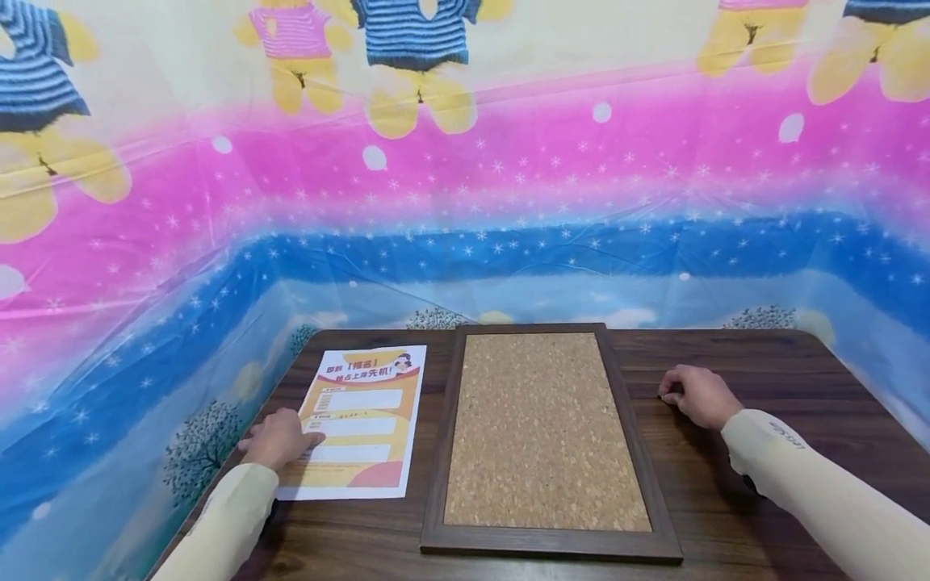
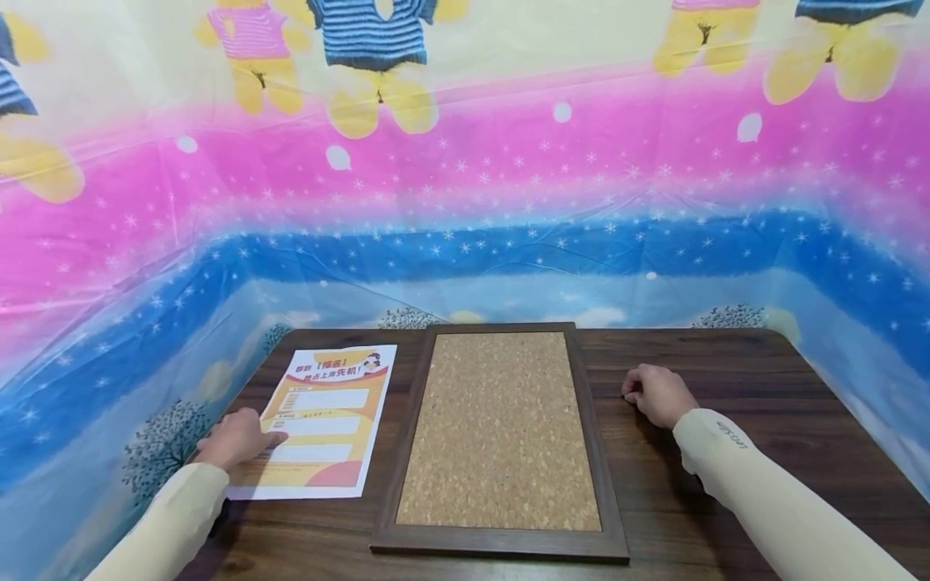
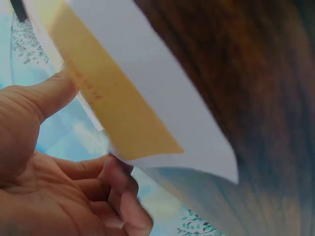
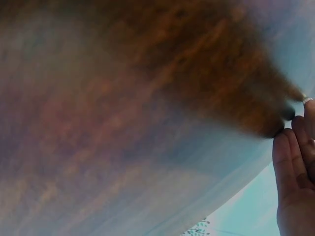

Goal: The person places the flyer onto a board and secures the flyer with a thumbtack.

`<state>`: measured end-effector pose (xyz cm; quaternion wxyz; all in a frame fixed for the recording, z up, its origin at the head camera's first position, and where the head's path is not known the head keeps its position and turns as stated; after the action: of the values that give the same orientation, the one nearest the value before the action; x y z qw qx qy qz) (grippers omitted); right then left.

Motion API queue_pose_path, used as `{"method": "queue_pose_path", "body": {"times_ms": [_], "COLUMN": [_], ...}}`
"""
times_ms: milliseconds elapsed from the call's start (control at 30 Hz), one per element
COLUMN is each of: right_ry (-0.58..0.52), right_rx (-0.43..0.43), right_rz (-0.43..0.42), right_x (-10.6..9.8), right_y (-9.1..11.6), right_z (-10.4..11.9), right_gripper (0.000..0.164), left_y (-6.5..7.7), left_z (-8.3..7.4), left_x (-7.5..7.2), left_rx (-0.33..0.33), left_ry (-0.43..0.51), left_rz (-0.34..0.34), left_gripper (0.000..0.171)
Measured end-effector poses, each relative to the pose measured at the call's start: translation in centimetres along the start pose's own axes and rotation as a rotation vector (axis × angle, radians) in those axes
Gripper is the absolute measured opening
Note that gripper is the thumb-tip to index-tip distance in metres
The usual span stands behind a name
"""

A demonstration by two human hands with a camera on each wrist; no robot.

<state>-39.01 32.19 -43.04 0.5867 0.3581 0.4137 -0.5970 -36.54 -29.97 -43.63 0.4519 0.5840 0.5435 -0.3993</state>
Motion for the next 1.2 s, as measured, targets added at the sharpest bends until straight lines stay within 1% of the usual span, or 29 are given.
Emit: {"method": "queue_pose_path", "body": {"times_ms": [100,200,300,400,467,567,633,700,833,967,1033,1100,1200], "right_ry": [-0.001,-0.003,-0.018,-0.037,-0.047,-0.049,-0.046,-0.045,-0.049,-0.057,-0.057,-0.055,-0.059], "right_rx": [-0.004,-0.011,-0.006,0.005,0.013,0.020,0.025,0.023,0.009,-0.003,-0.004,-0.003,-0.005], "right_rz": [0.017,0.029,0.035,0.031,0.025,0.015,0.008,0.002,-0.015,-0.009,0.000,0.004,0.002], "right_x": [0.1,0.1,0.1,0.0,-0.1,-0.3,-0.5,-0.6,-0.9,-1.2,-1.2,-1.3,-1.4], "right_y": [-0.1,-0.2,-0.3,-0.3,-0.3,-0.4,-0.4,-0.4,-0.4,-0.4,-0.3,-0.4,-0.5], "right_z": [0.0,0.1,-0.1,-0.3,-0.5,-0.6,-0.6,-0.5,-0.1,0.3,0.5,0.5,0.7], "right_gripper": [0.012,0.012,0.010,0.007,0.006,0.005,0.005,0.004,0.004,0.003,0.003,0.003,0.005], "left_y": [0.4,0.6,0.6,0.5,0.5,0.8,1.0,1.2,1.4,1.7,1.8,1.9,1.9], "left_z": [0.1,0.2,0.2,0.3,0.3,0.0,-0.2,-0.4,-0.5,-0.5,-0.6,-0.7,-0.9], "left_x": [-0.3,-0.7,-0.9,-1.2,-1.6,-2.3,-2.7,-3.0,-3.6,-4.4,-4.8,-5.1,-5.4], "left_rx": [0.008,0.002,-0.004,-0.017,-0.015,0.012,0.041,0.057,0.056,0.047,0.039,0.035,0.029], "left_ry": [0.026,0.042,0.045,0.078,0.100,0.109,0.098,0.085,0.087,0.105,0.123,0.144,0.185], "left_rz": [-0.030,-0.058,-0.070,-0.099,-0.135,-0.192,-0.222,-0.247,-0.301,-0.370,-0.390,-0.396,-0.385], "left_gripper": [0.045,0.026,0.019,0.020,0.022,0.027,0.029,0.031,0.030,0.027,0.028,0.029,0.031]}}
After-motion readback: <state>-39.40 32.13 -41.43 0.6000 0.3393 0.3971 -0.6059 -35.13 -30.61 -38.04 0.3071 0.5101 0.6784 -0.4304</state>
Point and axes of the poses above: each hand's wrist, its own y-axis away from the middle knuckle, its own x-axis out of the palm, z = x × y, the point moved 10 cm from there along -y, towards the middle knuckle, and after that the axes turned 13 degrees about x, right-handed, at the moved point
